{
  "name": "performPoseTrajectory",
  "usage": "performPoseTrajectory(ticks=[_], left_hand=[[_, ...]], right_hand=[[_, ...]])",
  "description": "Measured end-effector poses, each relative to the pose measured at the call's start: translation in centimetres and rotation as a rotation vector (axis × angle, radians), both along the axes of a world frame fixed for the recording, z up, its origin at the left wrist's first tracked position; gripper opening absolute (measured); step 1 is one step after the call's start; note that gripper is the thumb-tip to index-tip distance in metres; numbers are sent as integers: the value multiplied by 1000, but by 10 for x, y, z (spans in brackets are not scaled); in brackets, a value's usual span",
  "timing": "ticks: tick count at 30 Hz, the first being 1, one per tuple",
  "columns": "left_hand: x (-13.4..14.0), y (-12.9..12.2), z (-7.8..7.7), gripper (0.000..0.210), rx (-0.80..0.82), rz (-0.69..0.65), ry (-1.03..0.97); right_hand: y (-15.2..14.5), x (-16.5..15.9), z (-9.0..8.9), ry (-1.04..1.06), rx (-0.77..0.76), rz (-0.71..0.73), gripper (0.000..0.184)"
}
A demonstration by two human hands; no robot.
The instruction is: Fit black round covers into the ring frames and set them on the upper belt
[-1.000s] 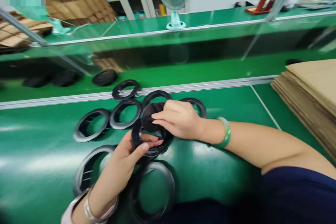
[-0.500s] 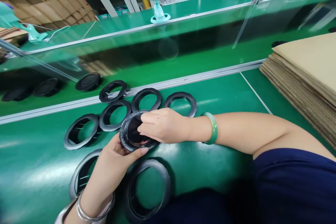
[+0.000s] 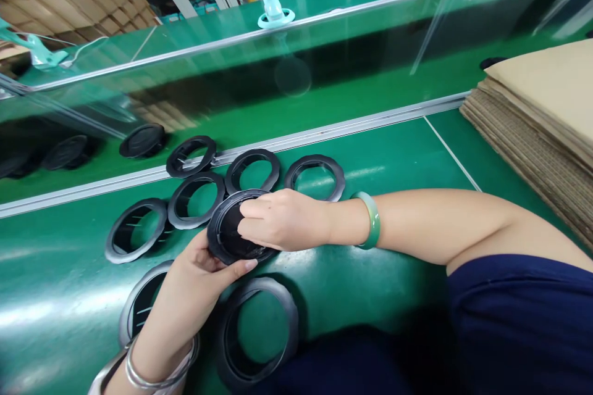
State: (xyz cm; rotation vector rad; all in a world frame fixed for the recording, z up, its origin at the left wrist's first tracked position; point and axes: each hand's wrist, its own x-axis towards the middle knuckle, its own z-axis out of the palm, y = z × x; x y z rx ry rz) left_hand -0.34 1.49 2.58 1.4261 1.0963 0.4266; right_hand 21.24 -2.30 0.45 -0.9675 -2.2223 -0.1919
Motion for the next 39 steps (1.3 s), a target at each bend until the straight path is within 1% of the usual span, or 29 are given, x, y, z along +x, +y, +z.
performPoseTrajectory(ticks=[3,7,10,14,16,19,22,26,29,33,36,39], left_hand=[[0,-1,2,73,-6,-2,26],[3,-1,6,76,-19,13,52],[3,-1,5,76,-12,19,33],[-1,-1,0,74,9,7,10],[-2,-1,-1,74,23,4,21],[-2,-2,0,74,25,9,26],[1,-2,3,71,-4,5,30],[4,-2,4,71,-8,20,31],[3,-3,2,73,-4,35,18],[1,-2,0,70,-10,12,-3],[1,-1,1,70,-21,-7,3],[1,-1,3,75,-36,-2,13]], right_hand=[[0,1,-1,-7,-47,8,31],[2,2,-2,17,-69,20,15],[2,1,0,24,-106,7,6],[0,0,9,-49,-190,-26,11],[-1,-1,14,-104,-238,-51,11],[-3,-3,18,-153,-293,-86,9],[-4,-5,18,-139,-330,-112,11],[-6,-8,16,-75,-334,-158,19],[-6,-10,15,-74,-330,-176,26],[-6,-11,12,-142,-349,-168,28],[-5,-11,9,-168,-357,-151,30],[-2,-9,8,-175,-314,-93,32]])
